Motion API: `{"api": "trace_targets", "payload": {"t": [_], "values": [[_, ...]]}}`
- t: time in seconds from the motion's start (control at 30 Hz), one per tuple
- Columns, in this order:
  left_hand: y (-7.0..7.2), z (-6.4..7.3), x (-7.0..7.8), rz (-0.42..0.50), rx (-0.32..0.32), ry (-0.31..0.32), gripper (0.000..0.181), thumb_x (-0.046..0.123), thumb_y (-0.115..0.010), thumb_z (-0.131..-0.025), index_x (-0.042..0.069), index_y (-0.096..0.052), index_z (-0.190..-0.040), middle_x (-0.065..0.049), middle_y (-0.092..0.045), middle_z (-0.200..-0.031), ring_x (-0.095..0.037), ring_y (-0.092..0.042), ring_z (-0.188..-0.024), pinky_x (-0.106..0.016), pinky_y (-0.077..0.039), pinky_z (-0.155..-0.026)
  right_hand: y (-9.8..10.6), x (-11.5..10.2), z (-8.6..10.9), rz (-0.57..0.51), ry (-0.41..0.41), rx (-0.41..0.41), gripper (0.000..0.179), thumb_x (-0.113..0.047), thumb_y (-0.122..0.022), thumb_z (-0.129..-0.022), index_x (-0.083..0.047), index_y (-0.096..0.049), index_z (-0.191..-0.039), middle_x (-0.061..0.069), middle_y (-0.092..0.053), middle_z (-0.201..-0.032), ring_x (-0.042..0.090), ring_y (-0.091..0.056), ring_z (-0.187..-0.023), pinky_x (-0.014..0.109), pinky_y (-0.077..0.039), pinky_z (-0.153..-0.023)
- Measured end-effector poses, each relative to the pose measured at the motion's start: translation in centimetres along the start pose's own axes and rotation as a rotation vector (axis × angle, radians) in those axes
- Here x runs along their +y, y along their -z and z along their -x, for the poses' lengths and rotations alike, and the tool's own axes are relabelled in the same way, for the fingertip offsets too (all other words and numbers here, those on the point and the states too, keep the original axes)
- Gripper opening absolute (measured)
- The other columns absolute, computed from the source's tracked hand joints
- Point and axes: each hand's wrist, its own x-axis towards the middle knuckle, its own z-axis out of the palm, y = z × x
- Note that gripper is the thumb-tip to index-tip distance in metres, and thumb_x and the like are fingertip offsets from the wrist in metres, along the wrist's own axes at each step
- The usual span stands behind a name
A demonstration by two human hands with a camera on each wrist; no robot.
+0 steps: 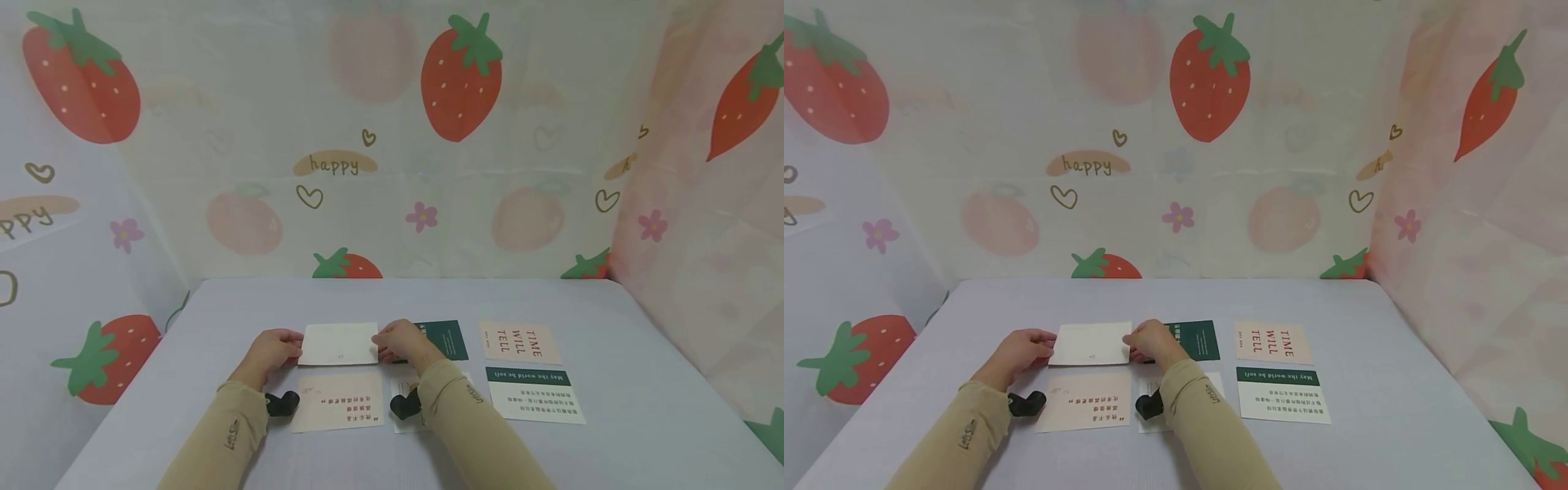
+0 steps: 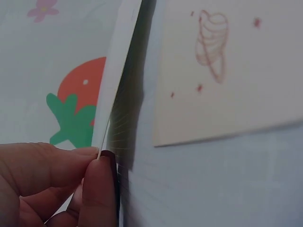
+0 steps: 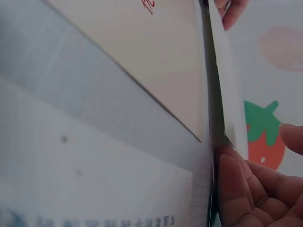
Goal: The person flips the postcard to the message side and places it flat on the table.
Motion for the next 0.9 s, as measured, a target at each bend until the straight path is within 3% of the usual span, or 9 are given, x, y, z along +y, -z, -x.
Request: {"api": "trace_targets", "payload": {"t": [0.43,0.9], "values": [[-0.12,0.29,0.31,-0.03,0.006,-0.019,0.034,-0.003,-0.061,-0.079,-0.002,-0.058,-0.113,-0.012,-0.062,-0.098,-0.017,-0.058,-0.082,-0.027,-0.052,-0.069,-0.19,-0.01,0.22,0.041,-0.005,0.019,0.018,-0.018,-0.064,-0.085,-0.001,-0.065,-0.091,0.007,-0.064,-0.08,0.015,-0.063,-0.071,0.028,-0.053,-0.065],[0.29,0.21,0.1,-0.078,-0.013,-0.018,0.034,0.004,-0.062,-0.081,0.001,-0.059,-0.115,-0.009,-0.063,-0.1,-0.016,-0.058,-0.084,-0.028,-0.048,-0.07,-0.21,0.21,0.08,0.005,0.007,0.003,0.02,-0.01,-0.062,-0.085,0.003,-0.063,-0.1,0.009,-0.065,-0.083,0.016,-0.063,-0.073,0.027,-0.054,-0.066]]}}
